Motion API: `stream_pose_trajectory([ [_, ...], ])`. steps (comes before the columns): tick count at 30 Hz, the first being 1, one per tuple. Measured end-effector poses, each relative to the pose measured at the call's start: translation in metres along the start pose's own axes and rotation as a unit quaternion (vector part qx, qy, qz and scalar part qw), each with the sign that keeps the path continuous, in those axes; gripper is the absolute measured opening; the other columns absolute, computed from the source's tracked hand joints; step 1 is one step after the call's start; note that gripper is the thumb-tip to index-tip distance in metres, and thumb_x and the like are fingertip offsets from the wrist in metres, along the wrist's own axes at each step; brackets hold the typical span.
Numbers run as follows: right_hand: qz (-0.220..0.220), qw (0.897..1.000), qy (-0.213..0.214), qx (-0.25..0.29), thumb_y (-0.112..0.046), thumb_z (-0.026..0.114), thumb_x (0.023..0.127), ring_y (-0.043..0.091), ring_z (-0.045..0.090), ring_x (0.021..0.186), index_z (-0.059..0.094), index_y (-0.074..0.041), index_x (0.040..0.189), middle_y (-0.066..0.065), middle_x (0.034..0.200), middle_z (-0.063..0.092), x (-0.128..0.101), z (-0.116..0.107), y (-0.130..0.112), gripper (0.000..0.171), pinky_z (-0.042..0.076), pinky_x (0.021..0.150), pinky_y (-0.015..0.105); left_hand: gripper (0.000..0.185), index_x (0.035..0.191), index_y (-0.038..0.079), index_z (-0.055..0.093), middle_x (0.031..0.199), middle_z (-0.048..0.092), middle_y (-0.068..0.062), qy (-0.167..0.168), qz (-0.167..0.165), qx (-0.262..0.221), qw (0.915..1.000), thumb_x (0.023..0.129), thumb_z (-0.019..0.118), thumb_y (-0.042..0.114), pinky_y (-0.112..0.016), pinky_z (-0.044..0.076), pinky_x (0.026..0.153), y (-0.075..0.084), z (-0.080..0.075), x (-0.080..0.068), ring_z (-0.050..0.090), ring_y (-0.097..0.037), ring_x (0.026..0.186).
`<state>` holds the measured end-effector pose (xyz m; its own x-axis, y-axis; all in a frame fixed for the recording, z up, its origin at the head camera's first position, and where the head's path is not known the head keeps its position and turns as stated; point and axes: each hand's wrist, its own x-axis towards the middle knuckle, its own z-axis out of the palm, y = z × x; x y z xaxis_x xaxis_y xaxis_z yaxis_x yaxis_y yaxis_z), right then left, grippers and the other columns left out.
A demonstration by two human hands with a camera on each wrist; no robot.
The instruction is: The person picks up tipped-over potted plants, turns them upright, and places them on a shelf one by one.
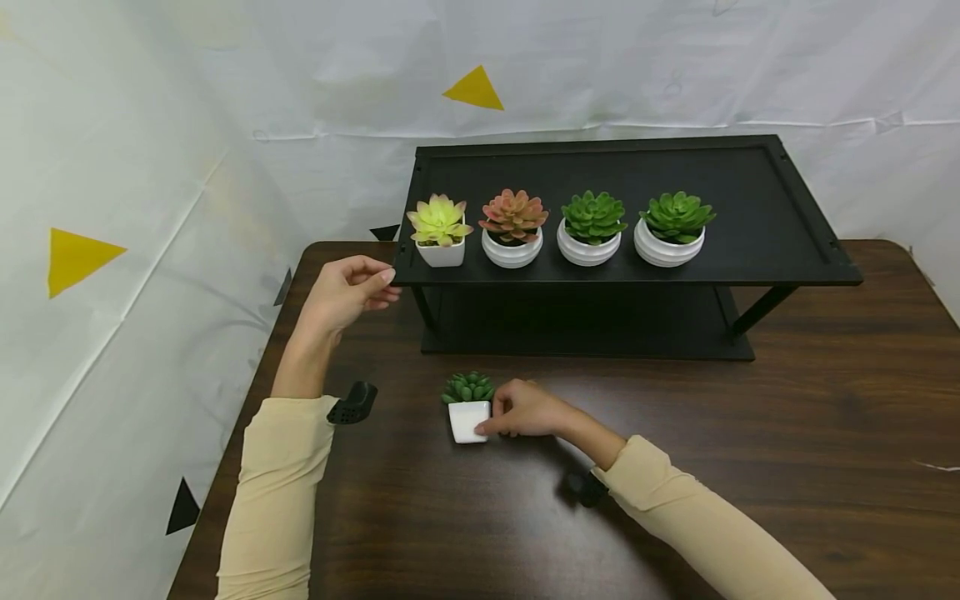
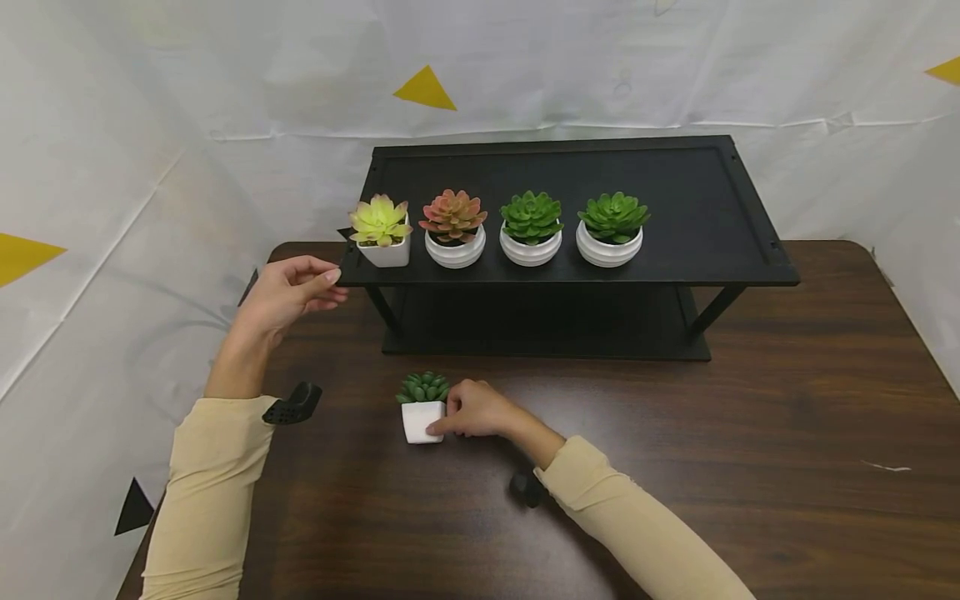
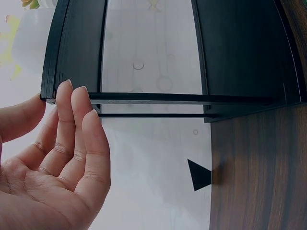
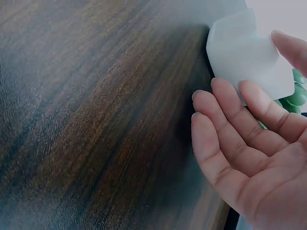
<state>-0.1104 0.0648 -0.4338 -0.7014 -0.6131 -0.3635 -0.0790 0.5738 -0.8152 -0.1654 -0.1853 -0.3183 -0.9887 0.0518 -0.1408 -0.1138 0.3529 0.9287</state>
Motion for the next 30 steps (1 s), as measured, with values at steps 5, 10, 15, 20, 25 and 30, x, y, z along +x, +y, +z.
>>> stream_pose_trajectory([
  [5,-0.003,1.000,0.002,0.002,-0.027,0.072,0.080,0.019,0.056,0.056,0.059,-0.008,0.067,0.002,0.061,0.058,0.000,-0.001,0.001,0.027,0.043,0.049,0.024,0.026,0.108,-0.008,0.056,0.082,0.065,-0.005,-0.001,0.000,-0.005,1.0000,0.092,0.056,0.013,-0.031,0.053,0.074,0.000,0.000,0.000,0.064,-0.013,0.074],
  [10,-0.011,1.000,-0.001,0.016,-0.024,0.071,0.080,0.019,0.057,0.058,0.060,-0.006,0.071,0.005,0.064,0.060,-0.001,-0.005,0.004,0.023,0.045,0.050,0.024,0.027,0.108,-0.008,0.056,0.082,0.065,-0.005,-0.002,0.003,-0.006,1.0000,0.092,0.056,0.013,-0.027,0.053,0.071,-0.001,0.000,0.000,0.064,-0.013,0.074],
  [15,-0.016,1.000,0.006,0.023,-0.022,0.070,0.082,0.024,0.059,0.060,0.062,-0.005,0.077,0.005,0.066,0.061,-0.001,-0.011,0.008,0.020,0.046,0.050,0.025,0.027,0.108,-0.007,0.056,0.083,0.065,-0.006,-0.002,0.003,0.003,1.0000,0.092,0.056,0.014,-0.026,0.053,0.072,-0.001,-0.001,0.000,0.064,-0.013,0.075],
  [20,-0.003,1.000,0.022,0.018,-0.023,0.068,0.084,0.023,0.058,0.060,0.063,-0.005,0.081,0.009,0.069,0.062,-0.001,-0.019,0.011,0.019,0.046,0.050,0.026,0.028,0.109,-0.008,0.055,0.083,0.065,-0.005,-0.004,0.002,0.002,1.0000,0.092,0.056,0.014,-0.027,0.053,0.073,0.000,-0.001,0.000,0.063,-0.009,0.073],
  [25,0.007,0.999,0.031,0.019,-0.024,0.067,0.084,0.019,0.057,0.061,0.063,-0.004,0.084,0.009,0.072,0.063,0.000,-0.027,0.014,0.020,0.047,0.052,0.027,0.028,0.110,-0.008,0.055,0.084,0.064,-0.006,-0.005,0.005,0.006,1.0000,0.092,0.056,0.015,-0.027,0.053,0.073,0.000,-0.001,0.000,0.063,-0.009,0.073],
  [30,0.003,0.999,0.034,0.018,-0.022,0.069,0.082,0.017,0.057,0.063,0.062,-0.002,0.090,0.006,0.075,0.062,0.002,-0.030,0.012,0.022,0.047,0.054,0.026,0.028,0.110,-0.007,0.056,0.084,0.064,-0.006,-0.005,0.008,0.009,0.9999,0.092,0.056,0.015,-0.025,0.053,0.071,-0.002,-0.001,0.000,0.063,-0.010,0.074],
])
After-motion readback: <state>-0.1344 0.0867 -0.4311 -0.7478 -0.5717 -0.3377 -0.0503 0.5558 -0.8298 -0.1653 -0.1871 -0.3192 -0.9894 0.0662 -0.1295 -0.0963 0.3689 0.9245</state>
